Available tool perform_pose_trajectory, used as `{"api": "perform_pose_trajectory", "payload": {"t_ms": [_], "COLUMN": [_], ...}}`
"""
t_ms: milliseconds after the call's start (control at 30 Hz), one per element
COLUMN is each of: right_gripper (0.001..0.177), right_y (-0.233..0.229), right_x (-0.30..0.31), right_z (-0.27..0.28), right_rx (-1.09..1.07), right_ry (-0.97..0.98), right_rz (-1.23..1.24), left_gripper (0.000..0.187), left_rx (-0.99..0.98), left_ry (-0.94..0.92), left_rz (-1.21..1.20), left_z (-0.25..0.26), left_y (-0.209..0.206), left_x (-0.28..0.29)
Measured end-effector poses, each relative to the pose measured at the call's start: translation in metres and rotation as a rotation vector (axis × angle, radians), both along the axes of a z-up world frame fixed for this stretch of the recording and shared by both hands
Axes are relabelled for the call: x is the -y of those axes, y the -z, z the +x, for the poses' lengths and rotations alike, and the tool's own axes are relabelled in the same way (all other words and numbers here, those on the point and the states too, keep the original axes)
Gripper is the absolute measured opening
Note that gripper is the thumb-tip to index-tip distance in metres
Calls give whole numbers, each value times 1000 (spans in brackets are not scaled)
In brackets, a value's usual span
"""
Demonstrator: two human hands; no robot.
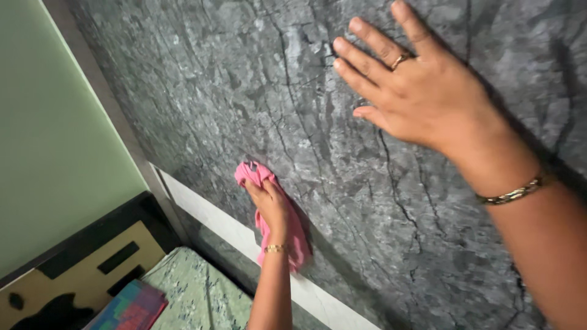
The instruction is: The person wipes a gray marble-patterned wall with a pink cloth, moving the cloth in circular and back-and-forth motions across the surface. The person occasionally uses the left hand to steady the wall while the right hand wipes.
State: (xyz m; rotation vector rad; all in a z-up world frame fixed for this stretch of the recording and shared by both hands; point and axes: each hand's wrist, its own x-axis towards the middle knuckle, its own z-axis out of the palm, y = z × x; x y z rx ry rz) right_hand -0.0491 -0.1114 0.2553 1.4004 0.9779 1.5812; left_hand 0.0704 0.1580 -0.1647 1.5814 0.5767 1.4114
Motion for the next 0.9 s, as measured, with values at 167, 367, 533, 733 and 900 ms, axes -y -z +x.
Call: {"api": "perform_pose_trajectory", "payload": {"t_ms": [167,367,533,733,900], "right_gripper": [68,67,63,62,63], "right_y": [3,11,21,29,56], "right_x": [3,5,5,9,18], "right_z": [6,15,13,17,3], "right_rx": [-75,-160,-173,-222,-254], "right_ry": [-46,-57,-38,-87,-30], "right_rz": [19,39,78,98,94], "left_gripper": [64,70,64,61,59], "left_rx": [18,125,132,164,141], "left_ry": [60,119,97,43,14], "left_rz": [109,415,460,478,427], "left_z": [-10,-63,-77,-74,-72], "left_y": [-30,-177,-260,-247,-212], "left_x": [38,111,142,139,132]}}
